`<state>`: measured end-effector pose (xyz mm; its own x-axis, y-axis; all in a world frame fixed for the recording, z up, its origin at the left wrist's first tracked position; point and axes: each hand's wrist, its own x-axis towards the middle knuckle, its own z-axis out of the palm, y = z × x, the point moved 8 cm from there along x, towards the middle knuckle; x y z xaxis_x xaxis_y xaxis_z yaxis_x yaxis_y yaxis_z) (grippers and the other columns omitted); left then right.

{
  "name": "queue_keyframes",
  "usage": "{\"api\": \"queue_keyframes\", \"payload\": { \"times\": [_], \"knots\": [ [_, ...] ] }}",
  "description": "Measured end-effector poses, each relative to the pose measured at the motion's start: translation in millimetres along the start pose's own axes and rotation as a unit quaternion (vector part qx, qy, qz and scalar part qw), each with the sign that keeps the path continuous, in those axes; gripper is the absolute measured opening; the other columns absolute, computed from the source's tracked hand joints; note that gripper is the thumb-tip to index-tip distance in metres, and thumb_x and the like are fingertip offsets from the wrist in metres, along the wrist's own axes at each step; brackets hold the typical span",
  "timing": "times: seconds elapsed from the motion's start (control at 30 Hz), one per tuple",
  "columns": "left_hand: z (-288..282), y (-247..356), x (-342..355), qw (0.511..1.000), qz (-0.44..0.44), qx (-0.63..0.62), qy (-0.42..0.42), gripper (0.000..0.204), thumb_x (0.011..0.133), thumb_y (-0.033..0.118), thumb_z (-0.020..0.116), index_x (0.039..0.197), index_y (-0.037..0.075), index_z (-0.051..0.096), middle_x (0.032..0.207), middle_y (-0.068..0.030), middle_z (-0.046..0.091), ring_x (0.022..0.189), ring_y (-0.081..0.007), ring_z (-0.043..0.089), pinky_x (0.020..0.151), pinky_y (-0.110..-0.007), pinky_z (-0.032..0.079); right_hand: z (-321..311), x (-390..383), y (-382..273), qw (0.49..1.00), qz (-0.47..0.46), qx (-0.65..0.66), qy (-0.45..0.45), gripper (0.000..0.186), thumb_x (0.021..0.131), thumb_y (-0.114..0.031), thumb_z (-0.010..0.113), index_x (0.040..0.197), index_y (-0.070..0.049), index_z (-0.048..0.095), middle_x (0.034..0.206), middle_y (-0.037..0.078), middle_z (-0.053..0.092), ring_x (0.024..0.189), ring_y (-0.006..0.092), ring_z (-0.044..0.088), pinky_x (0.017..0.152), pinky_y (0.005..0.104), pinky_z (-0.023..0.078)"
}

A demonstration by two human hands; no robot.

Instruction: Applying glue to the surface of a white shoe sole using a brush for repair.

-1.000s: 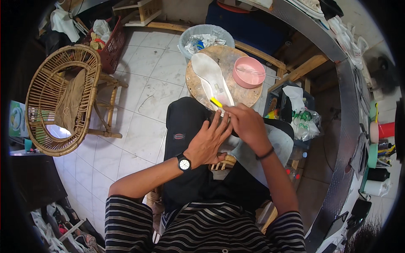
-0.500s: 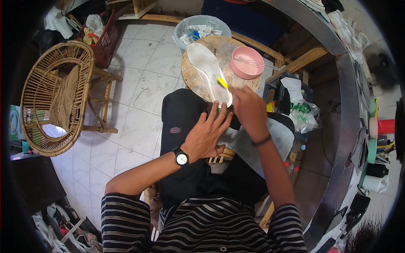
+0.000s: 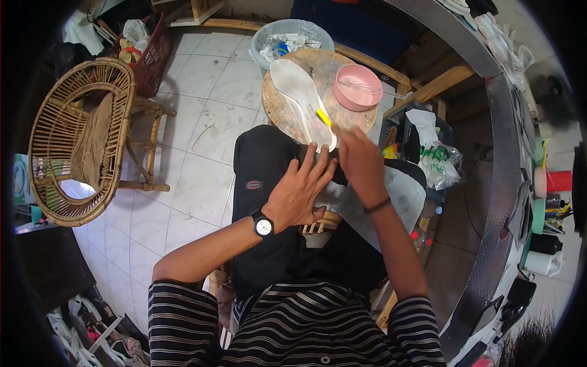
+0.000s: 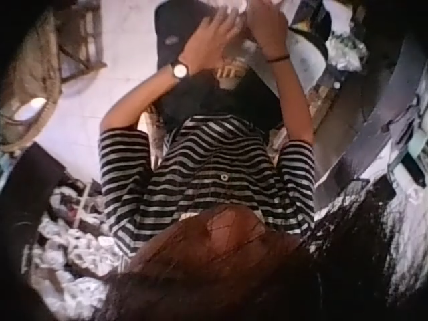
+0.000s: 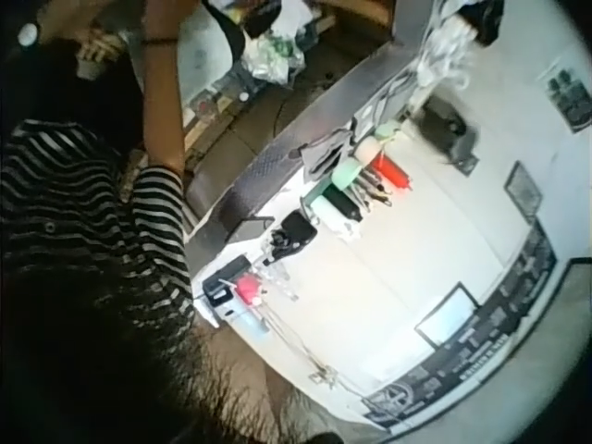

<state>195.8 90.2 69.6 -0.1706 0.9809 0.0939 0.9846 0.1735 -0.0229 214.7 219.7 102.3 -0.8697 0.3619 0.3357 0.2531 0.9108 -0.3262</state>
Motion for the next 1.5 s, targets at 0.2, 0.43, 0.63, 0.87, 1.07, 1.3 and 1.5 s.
{"api": "queue_keyframes", "payload": {
  "times": [0.2,0.43,0.63,0.87,1.07,1.3,1.5],
  "knots": [
    [-2.4,1.8,-0.3,1.000,0.002,0.004,0.005,0.106,0.075,0.066,0.070,0.155,0.001,0.042,0.157,-0.0239,0.041,0.146,-0.0432,0.039,0.101,-0.046,0.046,7.4,-3.6,2.8,0.999,0.015,-0.033,-0.018,0.034,0.090,-0.010,0.066,0.122,-0.017,0.073,0.097,0.009,0.065,0.079,0.0331,0.071,0.069,0.0439,0.058],
    [-1.5,-1.7,-0.4,1.000,-0.002,-0.002,0.011,0.106,0.076,0.067,0.070,0.154,0.001,0.043,0.157,-0.0240,0.041,0.147,-0.0432,0.038,0.100,-0.046,0.046,6.0,-6.4,-0.3,0.999,0.002,-0.009,-0.044,0.037,0.087,-0.007,0.068,0.123,-0.015,0.072,0.097,0.011,0.064,0.078,0.0348,0.070,0.068,0.0442,0.057],
    [0.7,1.1,-0.7,1.000,-0.001,0.012,0.000,0.100,0.079,0.067,0.067,0.153,0.003,0.046,0.161,-0.0243,0.038,0.149,-0.0429,0.036,0.094,-0.044,0.046,-1.8,2.3,-10.6,0.999,-0.009,-0.034,0.004,0.035,0.092,-0.008,0.064,0.125,-0.016,0.073,0.095,0.010,0.064,0.075,0.0353,0.069,0.067,0.0447,0.057],
    [0.8,1.5,-1.5,1.000,-0.003,0.015,0.002,0.104,0.075,0.069,0.069,0.153,0.003,0.045,0.158,-0.0238,0.041,0.147,-0.0432,0.038,0.097,-0.045,0.047,5.1,-5.5,-6.0,0.997,0.035,-0.030,-0.066,0.041,0.085,-0.007,0.068,0.126,-0.014,0.071,0.100,0.012,0.064,0.079,0.0352,0.071,0.069,0.0450,0.057],
    [-0.2,2.9,0.1,1.000,-0.005,0.028,0.001,0.102,0.077,0.068,0.067,0.153,0.003,0.045,0.158,-0.0237,0.041,0.147,-0.0437,0.037,0.096,-0.046,0.047,2.9,9.2,-1.6,0.999,0.003,-0.024,0.036,0.031,0.094,-0.011,0.065,0.123,-0.017,0.074,0.095,0.012,0.064,0.079,0.0370,0.069,0.069,0.0460,0.056],
    [0.4,3.8,-0.6,1.000,-0.001,0.027,0.002,0.103,0.075,0.069,0.067,0.153,0.005,0.046,0.157,-0.0233,0.042,0.147,-0.0438,0.037,0.095,-0.046,0.047,0.5,3.2,-0.8,0.996,0.045,-0.035,-0.062,0.030,0.093,-0.011,0.064,0.121,-0.016,0.074,0.096,0.010,0.065,0.078,0.0338,0.071,0.068,0.0448,0.058],
    [0.4,2.3,-0.2,1.000,-0.007,0.027,0.000,0.104,0.075,0.070,0.068,0.153,0.005,0.046,0.158,-0.0230,0.041,0.148,-0.0440,0.037,0.096,-0.046,0.048,10.7,3.4,-4.8,0.996,-0.004,0.056,-0.074,0.033,0.090,-0.008,0.066,0.122,-0.013,0.073,0.094,0.012,0.065,0.078,0.0361,0.069,0.068,0.0463,0.056]
  ]
}}
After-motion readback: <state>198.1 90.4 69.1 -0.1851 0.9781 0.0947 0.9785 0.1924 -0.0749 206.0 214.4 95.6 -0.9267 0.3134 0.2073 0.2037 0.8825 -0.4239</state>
